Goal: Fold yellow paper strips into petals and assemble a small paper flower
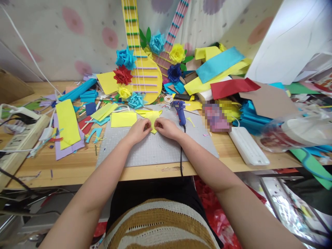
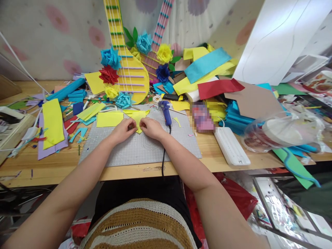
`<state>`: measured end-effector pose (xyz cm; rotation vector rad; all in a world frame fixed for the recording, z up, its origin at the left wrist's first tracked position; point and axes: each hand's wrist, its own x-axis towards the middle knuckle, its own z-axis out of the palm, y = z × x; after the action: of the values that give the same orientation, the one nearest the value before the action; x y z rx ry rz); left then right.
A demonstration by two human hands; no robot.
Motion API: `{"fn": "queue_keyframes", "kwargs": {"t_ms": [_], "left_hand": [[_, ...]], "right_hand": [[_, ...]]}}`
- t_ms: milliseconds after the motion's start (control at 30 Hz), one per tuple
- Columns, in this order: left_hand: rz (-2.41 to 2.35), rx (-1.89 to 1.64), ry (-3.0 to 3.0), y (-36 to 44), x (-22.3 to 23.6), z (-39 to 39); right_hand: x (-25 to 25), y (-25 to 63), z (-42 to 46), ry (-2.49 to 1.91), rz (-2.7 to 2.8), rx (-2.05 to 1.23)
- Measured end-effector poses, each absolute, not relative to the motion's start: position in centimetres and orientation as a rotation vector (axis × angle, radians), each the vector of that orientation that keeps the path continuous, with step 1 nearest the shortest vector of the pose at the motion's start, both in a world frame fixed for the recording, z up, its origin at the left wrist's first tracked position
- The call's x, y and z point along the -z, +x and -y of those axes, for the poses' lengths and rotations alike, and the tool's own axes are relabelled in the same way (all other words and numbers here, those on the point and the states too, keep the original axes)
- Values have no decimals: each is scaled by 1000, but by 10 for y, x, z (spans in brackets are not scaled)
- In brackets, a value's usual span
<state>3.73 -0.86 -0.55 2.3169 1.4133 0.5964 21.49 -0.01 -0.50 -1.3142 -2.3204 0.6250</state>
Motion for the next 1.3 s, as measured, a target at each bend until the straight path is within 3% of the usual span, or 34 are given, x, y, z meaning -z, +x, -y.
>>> {"fn": "queue_keyframes", "kwargs": {"t_ms": [1300], "left_hand": [[-1445,-534,2439,32,12,8]], "right_hand": [[3,212,5,-1322,2395,-504]]}}
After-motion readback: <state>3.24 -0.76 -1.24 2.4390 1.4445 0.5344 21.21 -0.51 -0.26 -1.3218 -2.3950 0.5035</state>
